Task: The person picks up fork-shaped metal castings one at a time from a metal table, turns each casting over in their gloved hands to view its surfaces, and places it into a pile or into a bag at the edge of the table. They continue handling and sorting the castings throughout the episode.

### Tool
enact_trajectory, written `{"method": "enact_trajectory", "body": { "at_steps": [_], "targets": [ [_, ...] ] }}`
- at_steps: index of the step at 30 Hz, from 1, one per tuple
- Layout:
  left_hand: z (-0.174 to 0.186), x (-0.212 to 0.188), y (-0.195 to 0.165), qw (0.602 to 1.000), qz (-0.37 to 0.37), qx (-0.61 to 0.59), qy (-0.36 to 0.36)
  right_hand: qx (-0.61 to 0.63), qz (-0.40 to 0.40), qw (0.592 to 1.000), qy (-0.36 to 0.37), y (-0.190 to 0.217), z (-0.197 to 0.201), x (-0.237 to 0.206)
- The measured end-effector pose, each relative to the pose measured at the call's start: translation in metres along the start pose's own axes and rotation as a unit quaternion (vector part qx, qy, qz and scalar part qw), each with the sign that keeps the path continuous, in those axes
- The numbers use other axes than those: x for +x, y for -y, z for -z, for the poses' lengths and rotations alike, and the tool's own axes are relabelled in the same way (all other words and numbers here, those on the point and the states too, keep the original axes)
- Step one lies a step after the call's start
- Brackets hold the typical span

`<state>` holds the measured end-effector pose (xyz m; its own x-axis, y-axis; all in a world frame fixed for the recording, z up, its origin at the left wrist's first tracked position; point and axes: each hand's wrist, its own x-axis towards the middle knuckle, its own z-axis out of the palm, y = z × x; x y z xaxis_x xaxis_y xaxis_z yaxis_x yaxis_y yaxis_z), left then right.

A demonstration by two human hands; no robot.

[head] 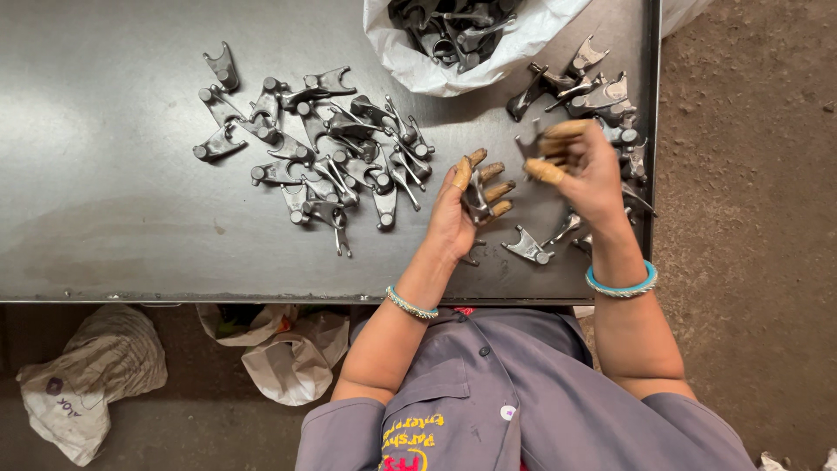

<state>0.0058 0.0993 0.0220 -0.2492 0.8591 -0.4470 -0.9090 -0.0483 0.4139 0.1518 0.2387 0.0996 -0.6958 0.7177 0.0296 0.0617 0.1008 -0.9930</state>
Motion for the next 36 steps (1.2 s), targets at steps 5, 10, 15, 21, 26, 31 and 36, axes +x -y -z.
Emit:
{"method": "enact_trajectory", "body": {
  "at_steps": [5, 10, 15, 21, 26, 31, 36],
  "targets": [
    [-0.003, 0.001, 0.004, 0.996, 0.029, -0.073, 0.048, -0.238, -0.007, 0.971, -0.006, 0.011, -0.01, 0.01],
    [0.005, 0.0, 0.007, 0.994, 0.023, -0.089, 0.065, -0.46, 0.124, 0.877, -0.07, -0.007, -0.03, 0.056],
    [0.012, -0.003, -0.001, 0.993, 0.011, -0.091, 0.071, -0.467, 0.105, 0.875, -0.076, -0.039, -0.033, 0.054],
    [0.01, 0.001, -0.002, 0.99, 0.012, -0.116, 0.083, -0.115, -0.024, 0.991, -0.056, -0.049, 0.006, 0.026],
    [0.007, 0.002, 0.004, 0.99, 0.021, -0.108, 0.082, 0.084, -0.046, 0.993, -0.072, -0.038, 0.014, -0.011],
    [0.0, 0.0, 0.005, 0.994, 0.027, -0.078, 0.072, 0.152, -0.036, 0.986, -0.05, -0.022, 0.008, -0.026],
    [-0.001, 0.0, 0.005, 0.996, 0.029, -0.065, 0.062, 0.036, 0.001, 0.998, 0.048, -0.001, -0.007, -0.023]
  ]
}}
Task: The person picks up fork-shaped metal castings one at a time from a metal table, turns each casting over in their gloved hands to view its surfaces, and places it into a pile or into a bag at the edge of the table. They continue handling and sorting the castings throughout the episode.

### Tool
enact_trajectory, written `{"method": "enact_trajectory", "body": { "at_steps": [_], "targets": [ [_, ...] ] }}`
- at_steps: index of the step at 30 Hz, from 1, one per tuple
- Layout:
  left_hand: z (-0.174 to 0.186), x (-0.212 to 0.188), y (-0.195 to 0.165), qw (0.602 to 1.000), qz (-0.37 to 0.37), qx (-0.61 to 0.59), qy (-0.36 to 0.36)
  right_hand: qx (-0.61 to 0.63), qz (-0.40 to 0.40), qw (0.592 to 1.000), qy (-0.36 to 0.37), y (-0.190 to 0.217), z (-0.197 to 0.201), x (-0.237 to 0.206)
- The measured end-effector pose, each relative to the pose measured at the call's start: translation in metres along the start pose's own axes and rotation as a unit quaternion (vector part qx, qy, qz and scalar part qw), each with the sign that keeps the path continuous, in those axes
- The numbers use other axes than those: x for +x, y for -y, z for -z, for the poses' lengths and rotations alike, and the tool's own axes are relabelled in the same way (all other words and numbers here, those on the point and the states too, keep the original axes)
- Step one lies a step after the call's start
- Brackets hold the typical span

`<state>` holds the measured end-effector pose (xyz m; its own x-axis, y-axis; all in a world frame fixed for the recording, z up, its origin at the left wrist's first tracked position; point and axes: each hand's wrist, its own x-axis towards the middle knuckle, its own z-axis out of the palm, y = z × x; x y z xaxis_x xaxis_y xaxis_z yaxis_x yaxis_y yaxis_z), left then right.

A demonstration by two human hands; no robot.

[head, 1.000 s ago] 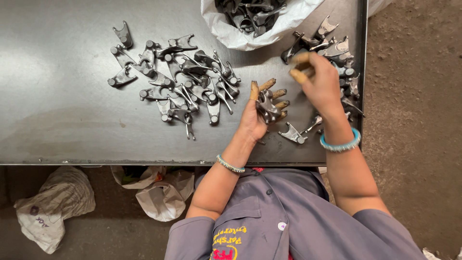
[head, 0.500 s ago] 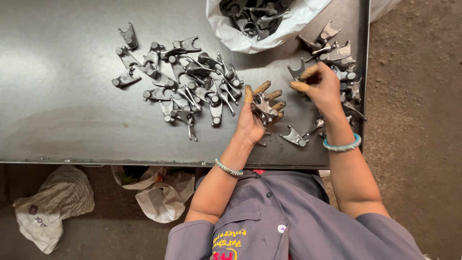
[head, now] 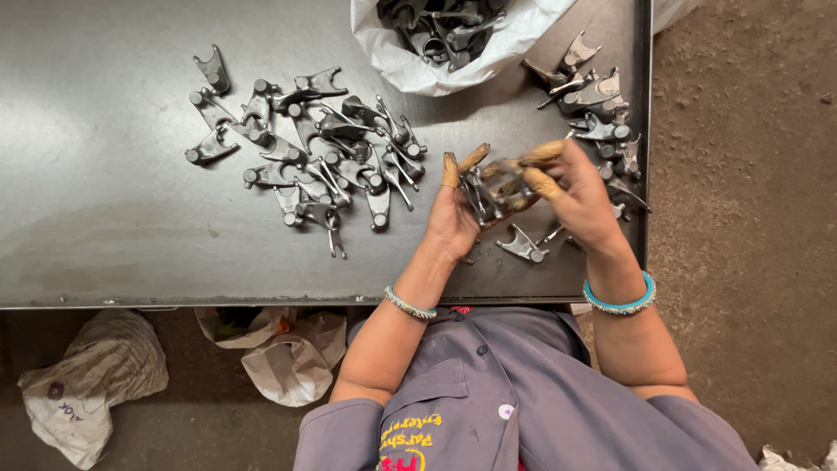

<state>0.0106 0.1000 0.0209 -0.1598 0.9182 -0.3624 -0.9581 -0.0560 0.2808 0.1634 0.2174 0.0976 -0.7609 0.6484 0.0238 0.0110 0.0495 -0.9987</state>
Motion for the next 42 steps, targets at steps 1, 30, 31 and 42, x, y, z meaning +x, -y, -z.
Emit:
{"method": "enact_trajectory", "body": {
  "at_steps": [1, 30, 31, 42],
  "targets": [
    [0.0, 0.0, 0.001, 1.0, -0.002, -0.006, 0.007, -0.04, 0.009, 0.999, 0.029, 0.004, -0.002, 0.004],
    [0.024, -0.013, -0.012, 0.994, -0.025, -0.103, 0.01, -0.435, 0.065, 0.89, -0.119, 0.015, -0.002, 0.014],
    [0.024, -0.012, -0.011, 0.995, -0.032, -0.096, 0.008, -0.461, 0.08, 0.876, -0.118, 0.015, -0.005, 0.017],
    [0.026, -0.017, -0.008, 0.995, -0.012, -0.094, 0.014, -0.152, 0.031, 0.983, -0.095, -0.025, 0.005, 0.025]
  ]
}}
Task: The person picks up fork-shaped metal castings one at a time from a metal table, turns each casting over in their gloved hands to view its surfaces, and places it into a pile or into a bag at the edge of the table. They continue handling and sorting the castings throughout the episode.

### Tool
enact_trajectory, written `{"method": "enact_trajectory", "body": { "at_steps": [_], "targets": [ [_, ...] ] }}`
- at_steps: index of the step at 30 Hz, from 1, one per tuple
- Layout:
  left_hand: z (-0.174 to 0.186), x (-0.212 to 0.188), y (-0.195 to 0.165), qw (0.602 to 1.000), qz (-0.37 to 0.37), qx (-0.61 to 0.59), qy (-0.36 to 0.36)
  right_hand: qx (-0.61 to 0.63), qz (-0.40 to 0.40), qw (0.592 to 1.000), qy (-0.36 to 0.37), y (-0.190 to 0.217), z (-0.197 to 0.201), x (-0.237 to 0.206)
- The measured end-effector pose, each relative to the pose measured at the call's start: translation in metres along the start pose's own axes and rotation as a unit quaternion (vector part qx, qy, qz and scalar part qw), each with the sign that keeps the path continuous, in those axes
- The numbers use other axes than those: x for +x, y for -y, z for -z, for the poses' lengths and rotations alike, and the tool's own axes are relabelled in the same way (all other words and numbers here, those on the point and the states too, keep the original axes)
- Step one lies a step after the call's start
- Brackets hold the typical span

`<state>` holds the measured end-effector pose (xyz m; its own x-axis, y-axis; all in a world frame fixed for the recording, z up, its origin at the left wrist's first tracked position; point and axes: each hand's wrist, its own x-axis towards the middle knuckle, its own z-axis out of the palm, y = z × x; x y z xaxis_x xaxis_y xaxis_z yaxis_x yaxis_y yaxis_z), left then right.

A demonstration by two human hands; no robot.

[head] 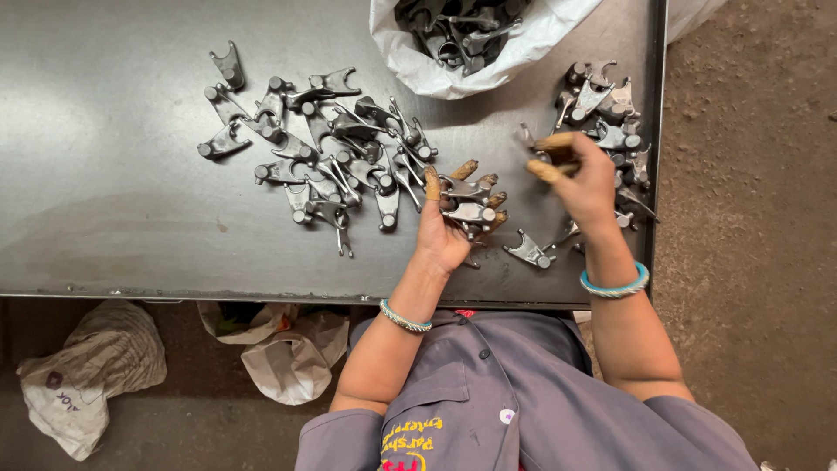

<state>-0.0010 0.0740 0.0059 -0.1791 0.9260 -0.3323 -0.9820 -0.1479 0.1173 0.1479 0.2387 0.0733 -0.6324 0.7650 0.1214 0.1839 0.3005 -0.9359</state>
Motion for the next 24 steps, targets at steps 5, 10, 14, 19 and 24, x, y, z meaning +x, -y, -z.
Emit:
{"method": "enact_trajectory", "body": {
  "at_steps": [5, 10, 14, 19, 24],
  "targets": [
    [-0.001, 0.002, 0.003, 1.0, 0.0, 0.005, -0.01, 0.462, -0.197, 0.865, 0.008, -0.027, 0.03, -0.021],
    [-0.001, 0.002, 0.007, 1.0, 0.004, -0.002, 0.005, 0.502, -0.228, 0.834, 0.003, -0.038, 0.036, -0.032],
    [-0.001, -0.001, 0.01, 1.0, 0.009, 0.004, 0.009, 0.465, -0.233, 0.854, -0.001, -0.019, 0.032, -0.033],
    [0.001, -0.002, 0.02, 0.998, 0.023, 0.061, -0.012, 0.103, -0.098, 0.989, 0.04, 0.038, -0.011, -0.053],
    [-0.005, -0.001, 0.026, 1.0, 0.024, 0.015, -0.007, -0.149, 0.122, 0.981, 0.013, 0.085, -0.048, -0.066]
  ]
}}
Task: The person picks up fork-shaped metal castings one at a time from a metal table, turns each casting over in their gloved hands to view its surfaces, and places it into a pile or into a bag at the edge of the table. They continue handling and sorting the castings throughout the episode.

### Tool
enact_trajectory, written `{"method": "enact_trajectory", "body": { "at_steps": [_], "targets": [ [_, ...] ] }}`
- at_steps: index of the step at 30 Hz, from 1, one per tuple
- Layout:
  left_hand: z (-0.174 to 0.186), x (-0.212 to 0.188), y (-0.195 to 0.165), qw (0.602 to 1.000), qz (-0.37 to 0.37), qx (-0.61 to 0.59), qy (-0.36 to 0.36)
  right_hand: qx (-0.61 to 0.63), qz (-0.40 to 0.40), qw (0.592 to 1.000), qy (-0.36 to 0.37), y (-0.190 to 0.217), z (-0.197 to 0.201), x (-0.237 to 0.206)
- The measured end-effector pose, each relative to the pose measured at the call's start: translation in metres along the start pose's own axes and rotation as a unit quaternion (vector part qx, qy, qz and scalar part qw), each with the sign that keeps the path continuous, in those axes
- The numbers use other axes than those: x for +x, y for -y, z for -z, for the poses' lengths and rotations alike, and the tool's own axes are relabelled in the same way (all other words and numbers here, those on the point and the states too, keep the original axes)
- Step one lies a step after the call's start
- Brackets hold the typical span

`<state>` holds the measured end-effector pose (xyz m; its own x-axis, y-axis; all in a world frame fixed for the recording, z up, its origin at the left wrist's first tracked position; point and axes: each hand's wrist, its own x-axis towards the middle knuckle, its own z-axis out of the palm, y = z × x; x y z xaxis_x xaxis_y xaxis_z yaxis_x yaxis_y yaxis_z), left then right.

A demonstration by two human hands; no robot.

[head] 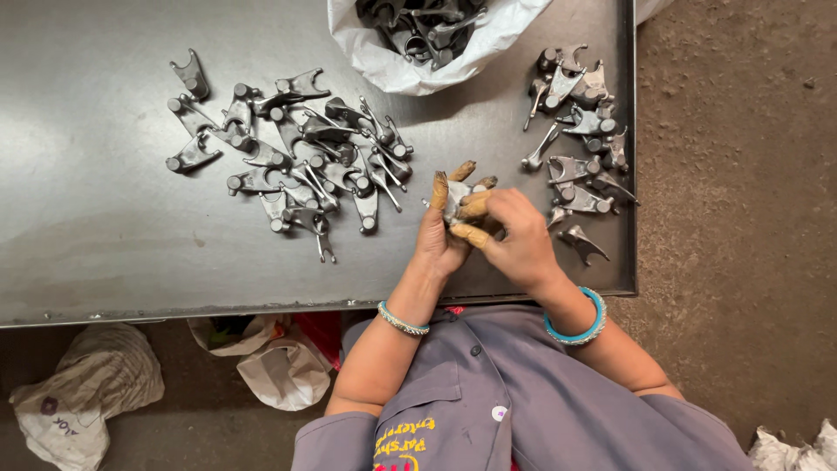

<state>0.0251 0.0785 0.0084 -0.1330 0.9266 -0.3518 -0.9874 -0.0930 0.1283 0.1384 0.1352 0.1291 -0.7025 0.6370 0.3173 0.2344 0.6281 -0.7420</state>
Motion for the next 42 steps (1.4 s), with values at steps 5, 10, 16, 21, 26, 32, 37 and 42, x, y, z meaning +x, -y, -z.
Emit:
{"method": "enact_trajectory", "body": {
  "at_steps": [5, 10, 16, 21, 26, 32, 37, 42],
  "targets": [
    [-0.009, -0.01, -0.011, 0.997, -0.001, 0.064, -0.039, -0.151, -0.081, 0.983, -0.069, -0.029, 0.036, 0.022],
    [-0.013, -0.009, -0.014, 0.999, -0.004, 0.045, -0.019, -0.303, -0.069, 0.95, -0.032, -0.073, 0.028, 0.029],
    [-0.008, -0.01, -0.009, 0.999, 0.012, 0.047, -0.024, 0.08, -0.255, 0.963, -0.042, -0.124, 0.035, 0.008],
    [-0.006, -0.008, -0.009, 0.999, 0.003, 0.048, -0.016, 0.4, -0.208, 0.886, -0.106, -0.127, 0.044, -0.019],
    [-0.002, -0.007, -0.004, 0.997, -0.016, 0.069, 0.001, 0.427, -0.194, 0.88, -0.072, -0.096, 0.05, -0.021],
    [0.0, -0.006, 0.007, 0.996, -0.03, 0.079, -0.027, 0.083, -0.063, 0.994, 0.032, -0.03, 0.028, -0.009],
    [-0.011, -0.016, -0.007, 0.996, -0.035, 0.079, 0.004, 0.047, -0.189, 0.981, -0.024, -0.027, 0.053, 0.016],
    [-0.021, -0.053, -0.04, 0.998, -0.031, 0.052, 0.032, -0.29, -0.037, 0.952, -0.088, -0.089, 0.092, 0.034]
  ]
}}
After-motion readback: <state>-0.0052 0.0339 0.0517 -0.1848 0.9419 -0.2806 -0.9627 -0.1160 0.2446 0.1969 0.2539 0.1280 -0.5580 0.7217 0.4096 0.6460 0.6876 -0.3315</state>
